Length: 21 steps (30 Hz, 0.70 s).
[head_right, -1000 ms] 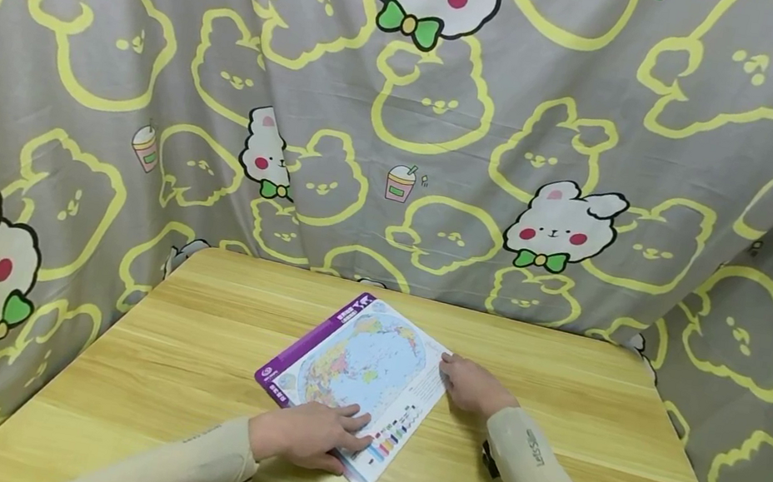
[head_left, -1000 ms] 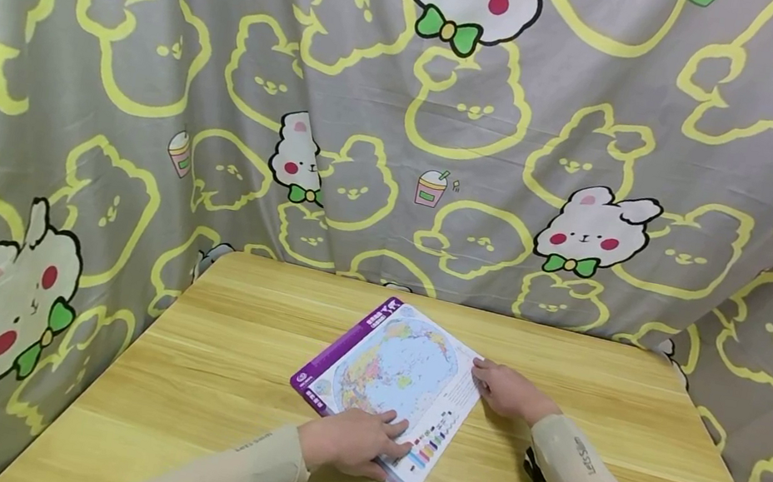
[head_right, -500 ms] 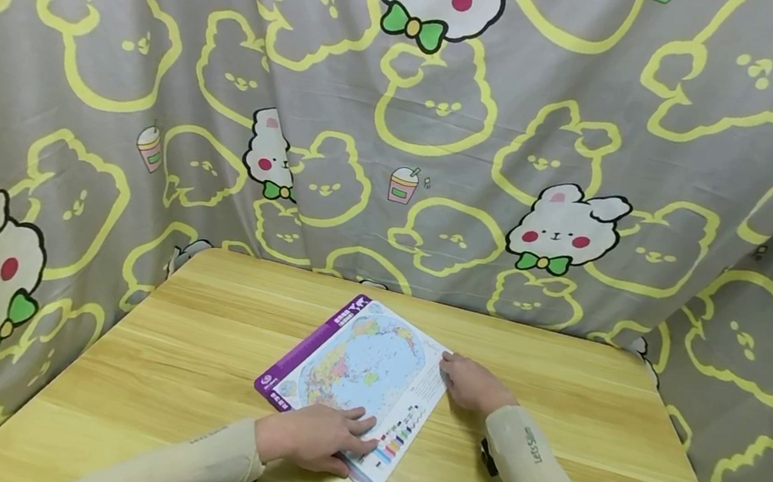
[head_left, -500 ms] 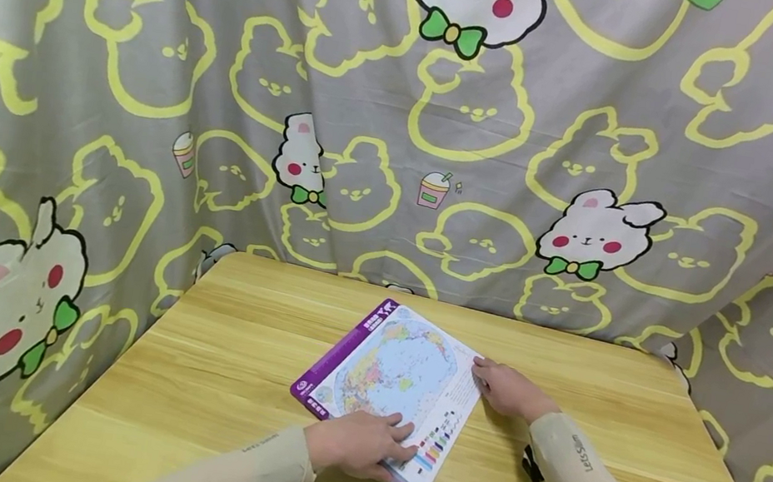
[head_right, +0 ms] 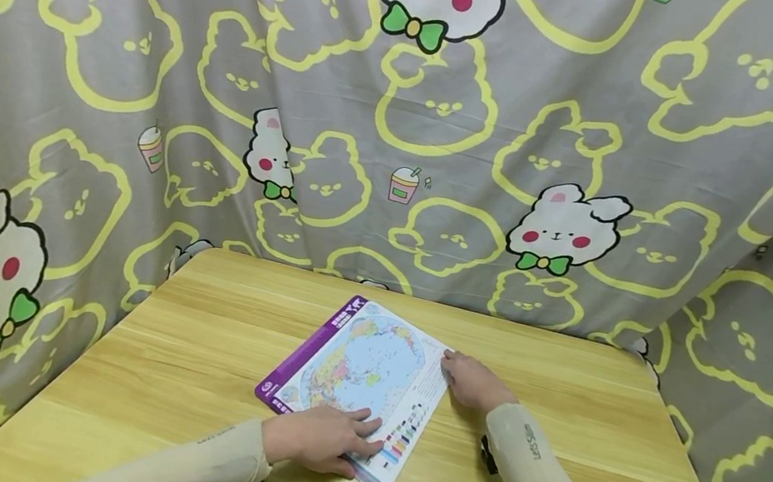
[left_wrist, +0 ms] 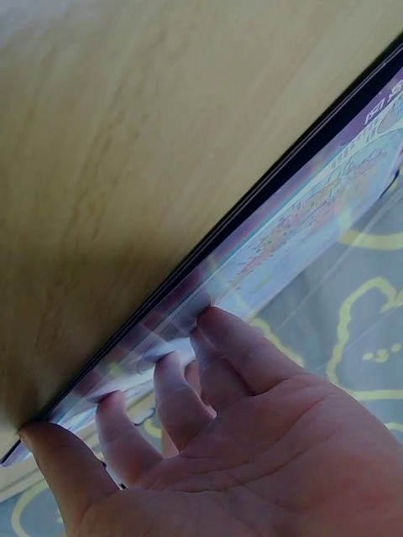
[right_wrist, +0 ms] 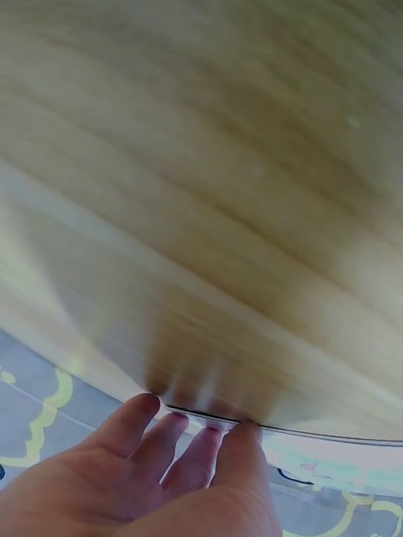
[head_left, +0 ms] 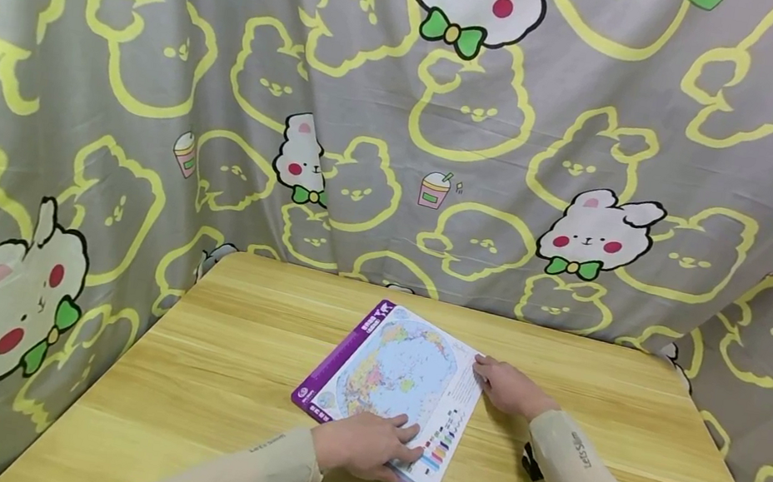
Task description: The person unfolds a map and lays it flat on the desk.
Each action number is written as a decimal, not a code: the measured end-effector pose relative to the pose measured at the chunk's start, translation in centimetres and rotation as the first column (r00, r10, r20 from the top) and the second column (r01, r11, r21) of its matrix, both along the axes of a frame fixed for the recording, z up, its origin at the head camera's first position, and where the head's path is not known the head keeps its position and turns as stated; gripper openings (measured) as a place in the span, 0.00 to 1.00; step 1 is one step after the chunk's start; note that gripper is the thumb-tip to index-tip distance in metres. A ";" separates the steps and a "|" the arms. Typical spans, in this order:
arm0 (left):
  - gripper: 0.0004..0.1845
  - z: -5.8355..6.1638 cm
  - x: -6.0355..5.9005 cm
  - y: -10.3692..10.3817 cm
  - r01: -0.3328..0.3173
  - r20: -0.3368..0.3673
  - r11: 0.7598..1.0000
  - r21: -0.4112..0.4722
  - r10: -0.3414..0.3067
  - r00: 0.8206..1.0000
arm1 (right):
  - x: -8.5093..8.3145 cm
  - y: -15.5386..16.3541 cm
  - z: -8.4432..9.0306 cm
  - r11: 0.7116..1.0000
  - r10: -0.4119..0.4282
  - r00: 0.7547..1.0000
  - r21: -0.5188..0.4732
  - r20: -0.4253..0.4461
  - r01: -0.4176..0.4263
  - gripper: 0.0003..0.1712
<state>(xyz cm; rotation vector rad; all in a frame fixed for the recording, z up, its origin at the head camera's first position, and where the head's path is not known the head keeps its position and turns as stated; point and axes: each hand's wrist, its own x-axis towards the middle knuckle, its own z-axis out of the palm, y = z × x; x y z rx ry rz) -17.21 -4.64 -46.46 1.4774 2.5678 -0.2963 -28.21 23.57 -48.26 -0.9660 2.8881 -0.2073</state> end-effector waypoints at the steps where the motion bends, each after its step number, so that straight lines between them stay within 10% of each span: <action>1: 0.31 0.0 0.0 0.0 -0.002 0.001 1.000 -0.001 0.002 1.000 | -0.1 0.0 -0.1 1.000 0.002 1.000 -0.003 -0.002 -0.002 0.18; 21: 0.32 0.1 0.2 1.5 0.005 0.004 1.000 -0.026 -0.005 1.000 | -0.9 0.1 -0.3 1.000 0.016 0.999 -0.009 -0.048 -0.016 0.16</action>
